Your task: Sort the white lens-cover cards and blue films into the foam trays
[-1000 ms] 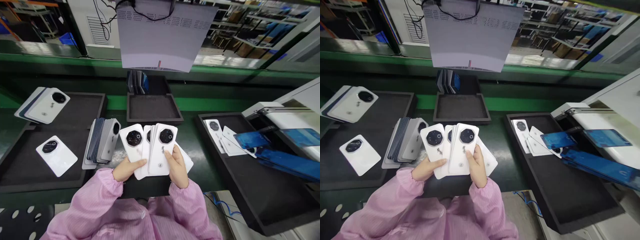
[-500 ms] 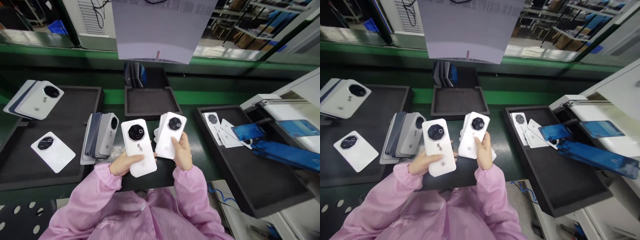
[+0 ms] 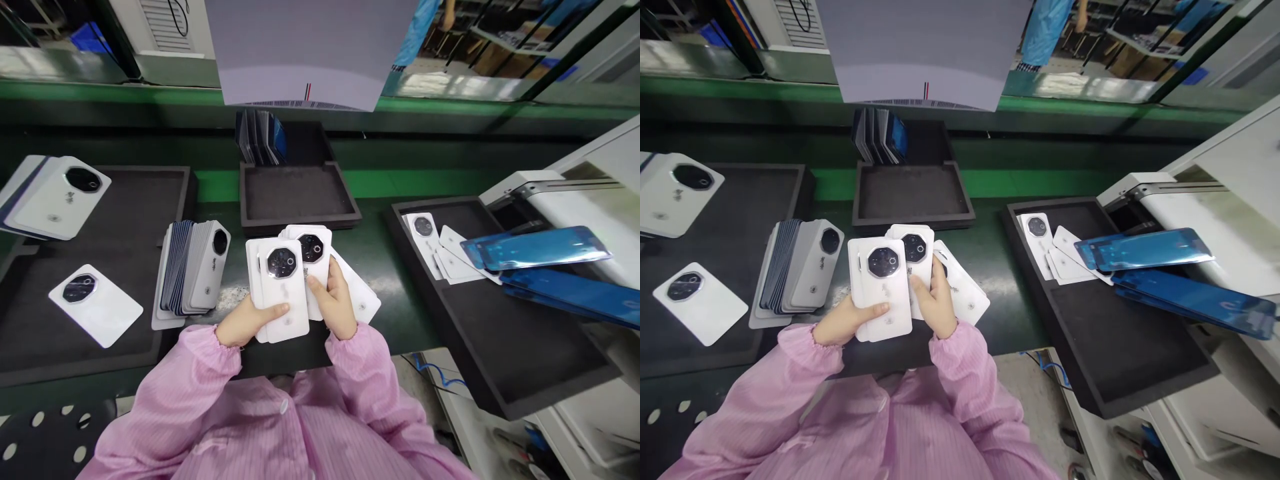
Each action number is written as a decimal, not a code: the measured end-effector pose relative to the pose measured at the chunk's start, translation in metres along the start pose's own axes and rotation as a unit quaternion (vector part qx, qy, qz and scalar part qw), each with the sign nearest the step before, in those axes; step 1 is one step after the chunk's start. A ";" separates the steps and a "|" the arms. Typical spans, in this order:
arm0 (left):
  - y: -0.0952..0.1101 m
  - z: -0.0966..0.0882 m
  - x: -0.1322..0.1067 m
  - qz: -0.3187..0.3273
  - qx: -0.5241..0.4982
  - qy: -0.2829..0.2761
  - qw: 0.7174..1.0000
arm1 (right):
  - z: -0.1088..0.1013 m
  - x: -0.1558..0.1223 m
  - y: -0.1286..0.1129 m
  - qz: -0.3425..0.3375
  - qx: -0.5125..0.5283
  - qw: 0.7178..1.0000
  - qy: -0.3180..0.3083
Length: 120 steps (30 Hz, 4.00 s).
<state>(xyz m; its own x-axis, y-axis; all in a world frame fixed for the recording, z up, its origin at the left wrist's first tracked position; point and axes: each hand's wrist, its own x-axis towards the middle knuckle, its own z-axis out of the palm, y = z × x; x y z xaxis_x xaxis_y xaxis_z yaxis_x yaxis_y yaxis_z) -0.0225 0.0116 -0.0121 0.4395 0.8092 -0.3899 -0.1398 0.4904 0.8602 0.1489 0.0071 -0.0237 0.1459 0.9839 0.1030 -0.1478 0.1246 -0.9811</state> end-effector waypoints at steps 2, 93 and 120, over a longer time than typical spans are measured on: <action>0.000 0.000 -0.001 -0.009 -0.009 0.006 1.000 | 0.001 0.000 0.000 -0.001 0.000 1.000 0.007; 0.006 0.004 -0.003 0.028 -0.094 0.052 0.994 | -0.014 -0.028 -0.003 0.102 0.110 0.987 0.059; 0.003 -0.003 -0.009 0.057 -0.054 -0.032 0.996 | -0.015 -0.025 -0.010 0.044 0.095 0.989 0.103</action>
<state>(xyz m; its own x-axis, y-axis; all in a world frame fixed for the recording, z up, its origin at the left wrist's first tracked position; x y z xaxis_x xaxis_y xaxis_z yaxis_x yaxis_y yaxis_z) -0.0293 0.0062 -0.0069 0.4701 0.8412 -0.2670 -0.2857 0.4313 0.8558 0.1619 -0.0207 -0.0187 0.3177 0.9475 -0.0356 -0.3467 0.0812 -0.9345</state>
